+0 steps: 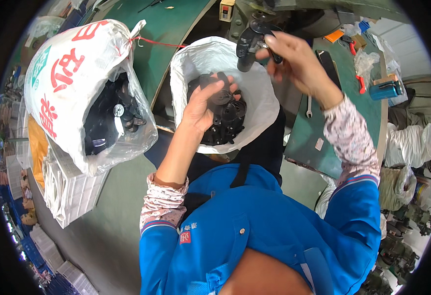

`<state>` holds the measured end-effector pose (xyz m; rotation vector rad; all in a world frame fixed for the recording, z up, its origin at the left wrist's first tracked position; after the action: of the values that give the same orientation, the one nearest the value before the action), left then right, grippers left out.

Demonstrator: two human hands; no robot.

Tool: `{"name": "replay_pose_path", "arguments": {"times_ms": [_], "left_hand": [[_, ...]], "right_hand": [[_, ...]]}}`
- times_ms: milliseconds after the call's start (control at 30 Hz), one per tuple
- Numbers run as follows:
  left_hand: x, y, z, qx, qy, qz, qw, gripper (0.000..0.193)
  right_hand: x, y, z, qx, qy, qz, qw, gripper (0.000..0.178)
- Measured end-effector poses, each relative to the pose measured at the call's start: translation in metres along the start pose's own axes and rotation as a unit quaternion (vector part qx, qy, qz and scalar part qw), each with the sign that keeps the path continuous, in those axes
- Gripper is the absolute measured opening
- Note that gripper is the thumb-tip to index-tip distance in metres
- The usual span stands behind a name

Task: The person picks black plastic components from a large white sack and assembles them by hand, inserting small circular pieces into the main body. The assembled units are placed into a second white sack on the table.

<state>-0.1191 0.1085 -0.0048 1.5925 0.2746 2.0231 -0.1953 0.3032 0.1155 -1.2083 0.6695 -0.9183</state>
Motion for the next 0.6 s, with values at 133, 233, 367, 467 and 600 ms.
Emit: {"name": "replay_pose_path", "arguments": {"times_ms": [133, 233, 367, 467, 600], "left_hand": [[0.007, -0.001, 0.003, -0.022, -0.030, -0.045, 0.998, 0.033], [0.005, -0.008, 0.003, -0.051, -0.026, -0.053, 0.997, 0.031], [0.012, -0.009, 0.008, -0.088, -0.030, -0.016, 0.996, 0.027], [0.009, -0.014, 0.009, -0.036, 0.006, 0.004, 0.999, 0.027], [-0.002, -0.010, 0.006, 0.096, 0.058, 0.022, 0.993, 0.025]], "right_hand": [[0.016, 0.048, 0.031, -0.233, -0.033, 0.337, 0.912, 0.038], [0.035, 0.059, 0.028, -0.367, -0.036, 0.554, 0.747, 0.046], [0.037, 0.056, 0.021, -0.443, -0.020, 0.506, 0.739, 0.045], [0.040, 0.054, 0.027, -0.426, 0.030, 0.405, 0.808, 0.038], [0.035, 0.061, 0.050, -0.149, 0.067, 0.140, 0.977, 0.018]]}}
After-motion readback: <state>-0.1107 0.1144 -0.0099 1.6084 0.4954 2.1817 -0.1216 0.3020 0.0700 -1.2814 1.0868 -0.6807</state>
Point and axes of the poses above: each hand's wrist, its own z-axis away from the middle knuckle, its own x-axis out of the palm, y = z × x, the point moved 2 cm from there along -z, towards the middle knuckle, and after that the axes turned 4 degrees about x, right-handed, at the moved point
